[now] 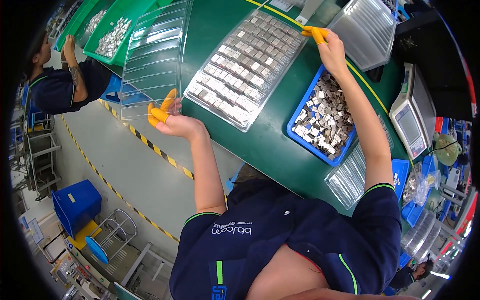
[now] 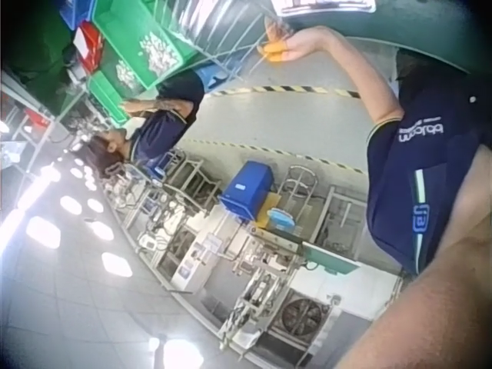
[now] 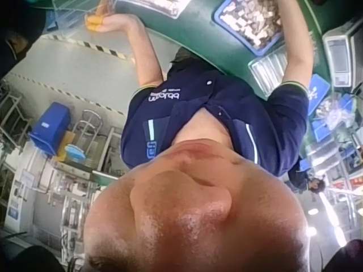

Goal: The person assembles small metal components by hand, placing them into a plastic tray.

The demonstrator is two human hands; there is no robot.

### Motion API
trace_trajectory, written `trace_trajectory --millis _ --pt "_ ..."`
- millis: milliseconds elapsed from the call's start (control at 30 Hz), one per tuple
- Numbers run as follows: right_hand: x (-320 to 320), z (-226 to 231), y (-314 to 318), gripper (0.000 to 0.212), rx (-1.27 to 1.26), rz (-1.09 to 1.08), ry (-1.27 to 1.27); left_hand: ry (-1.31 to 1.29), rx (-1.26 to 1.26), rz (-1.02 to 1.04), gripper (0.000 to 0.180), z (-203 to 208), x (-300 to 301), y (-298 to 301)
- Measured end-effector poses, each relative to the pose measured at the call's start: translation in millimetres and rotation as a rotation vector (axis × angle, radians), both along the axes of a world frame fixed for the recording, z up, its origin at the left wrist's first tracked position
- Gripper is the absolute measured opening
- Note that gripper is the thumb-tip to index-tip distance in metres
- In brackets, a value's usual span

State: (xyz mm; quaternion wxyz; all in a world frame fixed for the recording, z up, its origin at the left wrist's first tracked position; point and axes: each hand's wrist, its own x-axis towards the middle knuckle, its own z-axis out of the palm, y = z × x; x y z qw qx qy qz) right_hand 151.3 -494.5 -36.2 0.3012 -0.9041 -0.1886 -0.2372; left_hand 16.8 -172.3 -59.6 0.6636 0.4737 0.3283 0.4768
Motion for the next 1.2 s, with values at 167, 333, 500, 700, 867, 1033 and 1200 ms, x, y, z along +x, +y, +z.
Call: trace_trajectory --millis 167,333,500,700,867,1033,1200 --pt "-22 18 -3 0.025 -0.033 0.025 0.235 -0.004 0.020 -0.022 0.038 3 0 -3" --pt "-57 37 7 0.026 -0.114 -0.014 0.300 -0.039 0.007 -0.027 0.038 3 1 -2" --pt "-87 77 24 0.023 0.126 0.181 0.440 -0.032 0.063 -0.033 0.034 3 1 3" --pt "-94 81 26 0.024 0.265 0.254 0.297 -0.080 0.064 -0.165 0.036 7 -36 -24" --pt "-98 68 43 0.028 0.266 0.261 0.325 -0.033 0.021 -0.265 0.035 13 -81 -55" --pt "-82 58 45 0.052 0.398 0.043 0.448 -0.073 -0.038 -0.554 0.032 22 -103 -73" --pt "-38 33 28 0.056 0.062 -0.066 0.290 -0.089 -0.082 -0.753 0.033 13 -94 -78"
